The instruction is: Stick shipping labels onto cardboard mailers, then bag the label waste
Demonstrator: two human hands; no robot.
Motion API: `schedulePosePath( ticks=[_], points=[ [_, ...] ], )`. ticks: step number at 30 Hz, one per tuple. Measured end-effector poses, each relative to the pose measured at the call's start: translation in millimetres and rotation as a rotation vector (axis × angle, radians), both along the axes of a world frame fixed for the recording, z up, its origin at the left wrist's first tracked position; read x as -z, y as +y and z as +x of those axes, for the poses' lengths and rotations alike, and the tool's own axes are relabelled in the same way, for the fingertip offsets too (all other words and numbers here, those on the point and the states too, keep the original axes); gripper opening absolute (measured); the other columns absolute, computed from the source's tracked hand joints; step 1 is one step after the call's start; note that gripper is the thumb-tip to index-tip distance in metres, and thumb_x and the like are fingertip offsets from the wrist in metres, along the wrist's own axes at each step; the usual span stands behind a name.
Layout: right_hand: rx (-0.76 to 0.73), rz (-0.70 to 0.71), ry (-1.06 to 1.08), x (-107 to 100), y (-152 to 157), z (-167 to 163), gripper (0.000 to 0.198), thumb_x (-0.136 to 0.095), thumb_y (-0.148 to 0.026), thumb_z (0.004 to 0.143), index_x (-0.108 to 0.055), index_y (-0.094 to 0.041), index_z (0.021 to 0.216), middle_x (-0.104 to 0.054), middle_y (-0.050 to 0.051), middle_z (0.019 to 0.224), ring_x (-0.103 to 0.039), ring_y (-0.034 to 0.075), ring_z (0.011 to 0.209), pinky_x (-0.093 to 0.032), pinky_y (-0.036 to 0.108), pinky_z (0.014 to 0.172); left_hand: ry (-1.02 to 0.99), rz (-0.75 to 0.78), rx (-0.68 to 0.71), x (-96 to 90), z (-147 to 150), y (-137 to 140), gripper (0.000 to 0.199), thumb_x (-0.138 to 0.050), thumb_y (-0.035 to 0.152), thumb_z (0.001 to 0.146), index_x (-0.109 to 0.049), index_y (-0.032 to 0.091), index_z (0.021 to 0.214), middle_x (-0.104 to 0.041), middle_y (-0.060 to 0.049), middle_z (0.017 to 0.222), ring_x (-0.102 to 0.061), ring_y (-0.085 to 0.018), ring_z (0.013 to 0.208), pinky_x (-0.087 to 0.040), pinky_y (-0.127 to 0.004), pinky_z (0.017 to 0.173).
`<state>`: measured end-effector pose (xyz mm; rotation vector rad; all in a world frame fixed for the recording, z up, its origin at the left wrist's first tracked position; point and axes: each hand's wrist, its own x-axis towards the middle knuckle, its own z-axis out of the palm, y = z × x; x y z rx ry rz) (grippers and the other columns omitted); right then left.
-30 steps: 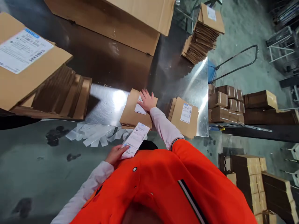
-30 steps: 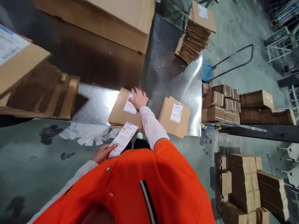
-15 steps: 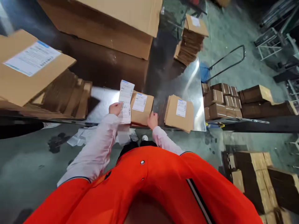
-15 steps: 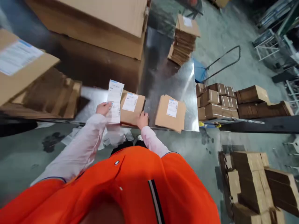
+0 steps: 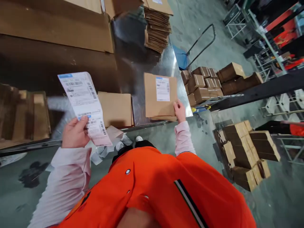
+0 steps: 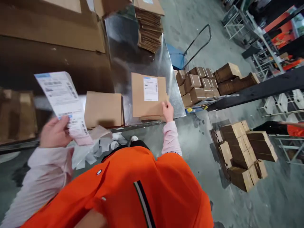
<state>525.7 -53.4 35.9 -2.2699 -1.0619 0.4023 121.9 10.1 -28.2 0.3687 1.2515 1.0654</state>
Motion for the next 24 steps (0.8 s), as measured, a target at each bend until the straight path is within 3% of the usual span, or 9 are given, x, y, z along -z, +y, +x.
schedulePosePath(
  ticks=[3,6,7,9,11,15,18,21,24],
  points=[
    [-0.013,-0.107,0.097,-4,1,-13,0.062,-0.073,-0.027,0.086,-0.056,-0.004,0.142,-0.065,0.022,0.131,-0.063,0.028,0.119,-0.050,0.048,0.109,0.033,-0.047,0.027,-1.4,17,-19,0.042,-0.086,0.029,0.044,-0.067,0.015,0.078,-0.071,0.002,0.069,-0.059,-0.011,0.055,-0.051,-0.018,0.048],
    [-0.295,-0.170,0.445,34,14,-98,0.069,-0.085,-0.029,0.076,-0.060,-0.012,0.139,-0.071,0.011,0.121,-0.070,0.020,0.097,-0.062,0.038,0.092,0.100,-0.065,0.183,7.5,37,-36,0.046,-0.089,0.038,0.038,-0.068,0.013,0.071,-0.070,-0.003,0.067,-0.060,-0.014,0.059,-0.051,-0.022,0.052],
    [-0.367,-0.145,0.617,49,16,-131,0.062,-0.083,-0.027,0.079,-0.061,-0.014,0.136,-0.072,0.010,0.121,-0.071,0.020,0.097,-0.063,0.038,0.092,0.126,-0.073,0.251,12.1,41,-40,0.048,-0.090,0.040,0.038,-0.069,0.012,0.071,-0.070,-0.004,0.067,-0.060,-0.015,0.061,-0.052,-0.023,0.054],
    [-0.405,-0.138,0.724,71,14,-183,0.032,-0.071,-0.030,0.092,-0.067,-0.018,0.122,-0.074,0.007,0.119,-0.072,0.019,0.100,-0.063,0.037,0.095,0.134,-0.050,0.318,22.1,43,-44,0.053,-0.091,0.043,0.039,-0.073,0.011,0.077,-0.072,-0.006,0.074,-0.063,-0.017,0.067,-0.054,-0.025,0.060],
    [-0.436,-0.195,0.772,82,9,-211,0.014,-0.069,-0.028,0.093,-0.071,-0.018,0.102,-0.077,0.008,0.107,-0.073,0.022,0.095,-0.063,0.039,0.092,0.106,0.023,0.257,30.6,38,-44,0.055,-0.090,0.043,0.044,-0.074,0.012,0.086,-0.074,-0.007,0.083,-0.066,-0.020,0.077,-0.056,-0.027,0.070],
    [-0.548,-0.238,0.736,78,20,-214,0.029,-0.086,-0.023,0.076,-0.076,-0.016,0.103,-0.078,0.008,0.102,-0.073,0.023,0.089,-0.062,0.038,0.088,0.230,0.026,0.122,36.9,26,-40,0.034,-0.081,0.036,0.055,-0.072,0.011,0.076,-0.070,-0.007,0.076,-0.061,-0.017,0.072,-0.052,-0.026,0.070],
    [-0.628,-0.172,0.552,75,39,-209,0.021,-0.082,-0.026,0.081,-0.080,-0.016,0.099,-0.079,0.008,0.102,-0.074,0.021,0.094,-0.059,0.034,0.093,0.294,-0.036,0.142,36.9,30,-42,0.023,-0.076,0.032,0.060,-0.067,0.012,0.065,-0.064,-0.004,0.065,-0.055,-0.015,0.064,-0.047,-0.025,0.062],
    [-0.690,-0.204,0.431,83,51,-209,0.011,-0.078,-0.029,0.085,-0.083,-0.019,0.087,-0.079,0.004,0.088,-0.074,0.020,0.087,-0.058,0.032,0.090,0.307,-0.107,0.086,42.1,40,-45,0.029,-0.075,0.036,0.061,-0.056,0.015,0.056,-0.056,-0.002,0.057,-0.049,-0.012,0.055,-0.041,-0.023,0.052],
    [-0.646,-0.177,0.349,101,68,-204,0.010,-0.079,-0.029,0.085,-0.083,-0.020,0.087,-0.079,0.003,0.093,-0.074,0.019,0.090,-0.057,0.029,0.089,0.281,-0.157,0.072,54.1,49,-43,0.034,-0.076,0.043,0.062,-0.058,0.015,0.062,-0.057,-0.003,0.058,-0.049,-0.012,0.053,-0.038,-0.022,0.047]
  ],
)
